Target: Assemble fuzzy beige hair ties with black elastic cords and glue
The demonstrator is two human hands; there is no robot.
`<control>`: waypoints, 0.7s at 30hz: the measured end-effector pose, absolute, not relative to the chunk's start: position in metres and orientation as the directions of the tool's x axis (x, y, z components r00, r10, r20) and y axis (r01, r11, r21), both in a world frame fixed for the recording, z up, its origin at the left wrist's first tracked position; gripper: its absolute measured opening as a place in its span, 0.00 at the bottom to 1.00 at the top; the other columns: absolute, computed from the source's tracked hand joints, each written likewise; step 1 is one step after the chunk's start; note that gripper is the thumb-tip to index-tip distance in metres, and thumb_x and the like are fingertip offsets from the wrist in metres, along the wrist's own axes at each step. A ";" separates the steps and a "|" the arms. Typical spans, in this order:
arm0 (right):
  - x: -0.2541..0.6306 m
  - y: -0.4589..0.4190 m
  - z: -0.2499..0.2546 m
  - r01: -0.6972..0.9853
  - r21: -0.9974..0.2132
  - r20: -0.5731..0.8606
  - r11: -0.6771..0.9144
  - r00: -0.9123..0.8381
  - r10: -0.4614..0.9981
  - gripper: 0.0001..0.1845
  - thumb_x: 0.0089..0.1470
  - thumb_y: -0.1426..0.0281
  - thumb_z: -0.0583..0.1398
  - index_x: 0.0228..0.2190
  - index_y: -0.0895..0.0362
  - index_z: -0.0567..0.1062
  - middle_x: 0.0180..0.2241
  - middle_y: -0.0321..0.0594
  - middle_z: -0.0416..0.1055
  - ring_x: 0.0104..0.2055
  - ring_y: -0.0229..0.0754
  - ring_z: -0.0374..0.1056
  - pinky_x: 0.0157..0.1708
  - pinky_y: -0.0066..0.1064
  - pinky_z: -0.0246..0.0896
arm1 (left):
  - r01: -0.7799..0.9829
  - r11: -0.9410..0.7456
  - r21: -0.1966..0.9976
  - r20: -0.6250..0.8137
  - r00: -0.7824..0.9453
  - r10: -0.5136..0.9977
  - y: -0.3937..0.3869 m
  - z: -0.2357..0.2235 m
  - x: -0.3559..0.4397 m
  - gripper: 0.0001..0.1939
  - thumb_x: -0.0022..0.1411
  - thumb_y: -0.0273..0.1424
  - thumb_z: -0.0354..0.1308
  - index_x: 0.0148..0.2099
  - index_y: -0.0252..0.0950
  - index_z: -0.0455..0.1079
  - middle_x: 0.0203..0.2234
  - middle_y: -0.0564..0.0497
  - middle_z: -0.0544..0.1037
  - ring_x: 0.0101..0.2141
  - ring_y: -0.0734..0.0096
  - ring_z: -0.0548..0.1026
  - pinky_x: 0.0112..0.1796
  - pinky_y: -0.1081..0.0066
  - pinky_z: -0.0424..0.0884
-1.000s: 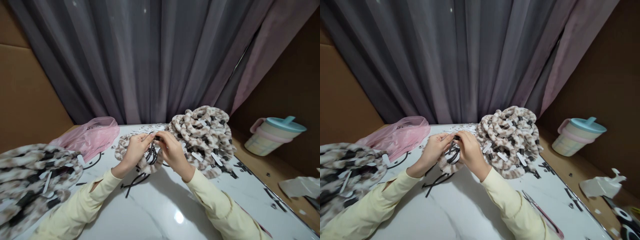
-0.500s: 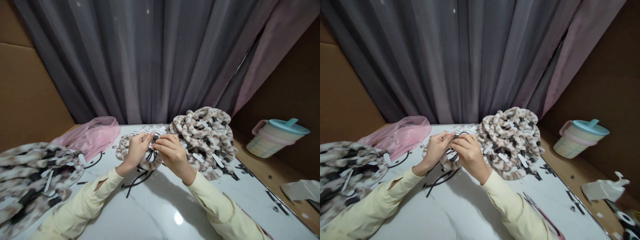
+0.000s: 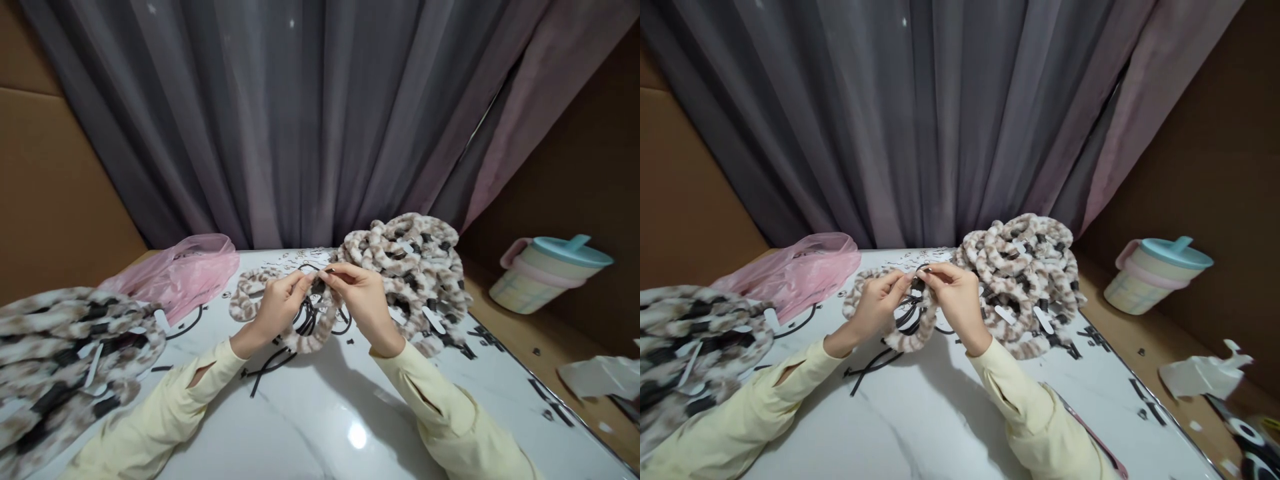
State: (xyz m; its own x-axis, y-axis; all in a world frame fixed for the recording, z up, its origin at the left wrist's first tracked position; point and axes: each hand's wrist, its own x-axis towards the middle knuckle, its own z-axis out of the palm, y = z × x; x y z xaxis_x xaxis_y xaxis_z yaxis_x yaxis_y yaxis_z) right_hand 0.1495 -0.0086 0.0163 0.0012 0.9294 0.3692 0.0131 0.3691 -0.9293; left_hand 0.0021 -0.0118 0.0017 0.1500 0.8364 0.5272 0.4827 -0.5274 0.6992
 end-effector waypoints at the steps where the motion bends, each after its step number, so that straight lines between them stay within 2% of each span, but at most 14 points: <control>1: 0.150 -0.008 0.017 0.003 -0.944 0.329 0.329 0.002 0.944 0.16 0.40 0.57 0.65 0.24 0.59 0.76 0.21 0.37 0.67 0.23 0.36 0.61 0.21 0.28 0.54 | 0.469 -0.532 0.705 0.519 0.170 0.838 -0.012 0.002 0.002 0.18 0.64 0.37 0.46 0.23 0.36 0.58 0.15 0.59 0.58 0.18 0.79 0.58 0.22 0.77 0.54; 5: 0.153 -0.008 0.022 0.014 -0.972 0.236 0.236 -0.032 0.971 0.19 0.35 0.57 0.67 0.21 0.61 0.74 0.15 0.32 0.62 0.17 0.31 0.53 0.16 0.26 0.46 | 0.446 -0.563 0.696 0.498 0.265 0.826 -0.013 0.004 0.001 0.15 0.64 0.35 0.46 0.25 0.35 0.61 0.15 0.59 0.60 0.18 0.79 0.60 0.23 0.78 0.56; 8: 0.158 -0.009 0.028 0.028 -0.986 0.159 0.164 -0.119 0.980 0.18 0.37 0.57 0.66 0.18 0.61 0.72 0.13 0.31 0.59 0.15 0.30 0.51 0.15 0.25 0.44 | 0.480 -0.619 0.622 0.531 0.322 0.784 -0.014 0.006 0.001 0.11 0.63 0.32 0.50 0.29 0.35 0.64 0.15 0.60 0.62 0.18 0.80 0.60 0.22 0.79 0.56; 11: 0.163 -0.010 0.032 0.006 -0.998 0.065 0.068 -0.218 0.974 0.17 0.38 0.60 0.66 0.17 0.61 0.71 0.15 0.32 0.60 0.16 0.31 0.52 0.15 0.24 0.46 | 0.495 -0.723 0.482 0.629 0.380 0.679 -0.016 0.006 0.001 0.08 0.62 0.29 0.51 0.30 0.34 0.65 0.16 0.60 0.64 0.17 0.81 0.60 0.22 0.79 0.57; 14: 0.164 -0.013 0.035 -0.025 -1.000 0.017 0.011 -0.268 0.963 0.13 0.38 0.64 0.65 0.21 0.62 0.72 0.20 0.33 0.63 0.21 0.31 0.56 0.18 0.23 0.48 | 0.473 -0.838 0.273 0.741 0.452 0.497 -0.016 0.004 0.001 0.08 0.64 0.27 0.50 0.31 0.33 0.64 0.19 0.56 0.67 0.21 0.78 0.64 0.26 0.78 0.61; 16: 0.162 -0.017 0.035 -0.018 -0.997 0.083 0.081 -0.233 0.969 0.13 0.39 0.66 0.65 0.27 0.60 0.71 0.26 0.35 0.65 0.24 0.32 0.59 0.21 0.23 0.51 | 0.457 -0.877 0.151 0.783 0.486 0.388 -0.015 0.002 0.000 0.07 0.64 0.26 0.49 0.31 0.33 0.64 0.20 0.54 0.68 0.23 0.76 0.66 0.28 0.77 0.63; 18: 0.159 -0.021 0.036 0.044 -0.965 0.248 0.259 -0.179 0.952 0.13 0.42 0.69 0.63 0.32 0.58 0.69 0.32 0.36 0.65 0.27 0.33 0.61 0.25 0.24 0.55 | 0.459 -0.885 0.079 0.809 0.489 0.326 -0.014 0.000 0.000 0.07 0.64 0.25 0.48 0.32 0.33 0.63 0.21 0.53 0.69 0.24 0.75 0.66 0.28 0.76 0.63; 21: 0.158 -0.024 0.039 0.276 -0.776 0.517 0.567 -0.236 0.823 0.03 0.49 0.73 0.60 0.30 0.57 0.69 0.33 0.38 0.65 0.31 0.35 0.62 0.31 0.27 0.58 | 0.474 -0.880 0.032 0.830 0.478 0.288 -0.013 -0.002 -0.002 0.06 0.64 0.24 0.47 0.34 0.33 0.64 0.22 0.51 0.71 0.25 0.74 0.67 0.29 0.75 0.64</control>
State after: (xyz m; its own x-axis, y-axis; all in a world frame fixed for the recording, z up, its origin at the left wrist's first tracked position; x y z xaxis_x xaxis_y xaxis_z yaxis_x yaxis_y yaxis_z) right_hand 0.1583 -0.0239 0.0393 -0.2358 0.8227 0.5173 0.2759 0.5671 -0.7761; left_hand -0.0016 -0.0132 -0.0017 0.4782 0.2875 0.8299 0.4744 -0.8798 0.0315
